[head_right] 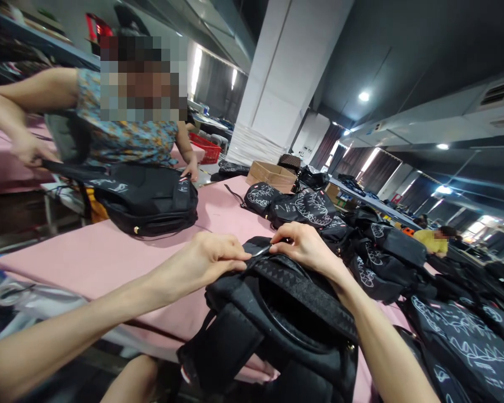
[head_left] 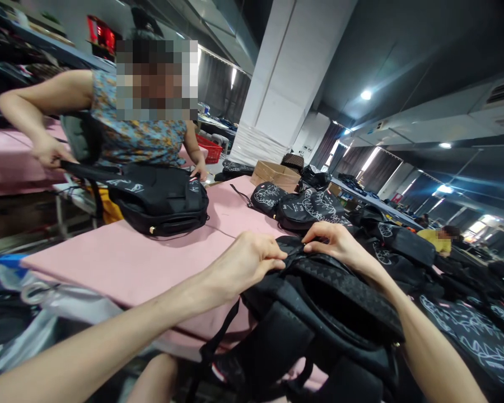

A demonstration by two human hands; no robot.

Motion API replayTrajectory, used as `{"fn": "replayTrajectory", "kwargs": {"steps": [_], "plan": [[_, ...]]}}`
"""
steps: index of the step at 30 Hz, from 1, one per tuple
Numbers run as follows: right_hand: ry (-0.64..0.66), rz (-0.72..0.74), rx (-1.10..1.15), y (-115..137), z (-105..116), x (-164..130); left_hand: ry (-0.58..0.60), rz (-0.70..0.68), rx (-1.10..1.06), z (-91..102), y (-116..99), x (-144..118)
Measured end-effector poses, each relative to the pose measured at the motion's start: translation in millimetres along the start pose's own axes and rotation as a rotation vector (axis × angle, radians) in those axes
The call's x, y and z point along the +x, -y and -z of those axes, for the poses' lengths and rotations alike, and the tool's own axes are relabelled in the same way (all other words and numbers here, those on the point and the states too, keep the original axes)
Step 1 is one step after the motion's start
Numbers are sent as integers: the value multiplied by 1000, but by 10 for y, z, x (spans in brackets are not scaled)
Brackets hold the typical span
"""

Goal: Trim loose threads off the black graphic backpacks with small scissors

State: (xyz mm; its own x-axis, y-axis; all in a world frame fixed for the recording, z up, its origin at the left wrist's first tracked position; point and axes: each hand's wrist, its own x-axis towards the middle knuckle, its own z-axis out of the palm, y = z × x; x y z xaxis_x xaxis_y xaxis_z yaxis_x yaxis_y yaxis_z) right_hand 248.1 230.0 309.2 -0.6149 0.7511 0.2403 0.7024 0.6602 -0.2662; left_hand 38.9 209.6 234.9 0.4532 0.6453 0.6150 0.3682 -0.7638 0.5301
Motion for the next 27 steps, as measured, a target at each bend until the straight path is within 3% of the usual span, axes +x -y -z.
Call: {"fn": "replayTrajectory", "kwargs": {"steps": [5, 14, 23, 25, 27], "plan": [[10, -9, 46, 2, -23, 3, -134, -74, 305, -91, -1, -89], [45, -24, 188, 2, 0, -28, -389, -16, 73, -290, 0, -133], [99, 110, 85, 29, -9, 55, -414, -79, 79, -326, -37, -119], [79, 132, 43, 38, -18, 48, -406, -16, 34, -308, -4, -112], [58, 120, 37, 48, -28, 27, -448, 138, -60, -237, 97, -100]]}}
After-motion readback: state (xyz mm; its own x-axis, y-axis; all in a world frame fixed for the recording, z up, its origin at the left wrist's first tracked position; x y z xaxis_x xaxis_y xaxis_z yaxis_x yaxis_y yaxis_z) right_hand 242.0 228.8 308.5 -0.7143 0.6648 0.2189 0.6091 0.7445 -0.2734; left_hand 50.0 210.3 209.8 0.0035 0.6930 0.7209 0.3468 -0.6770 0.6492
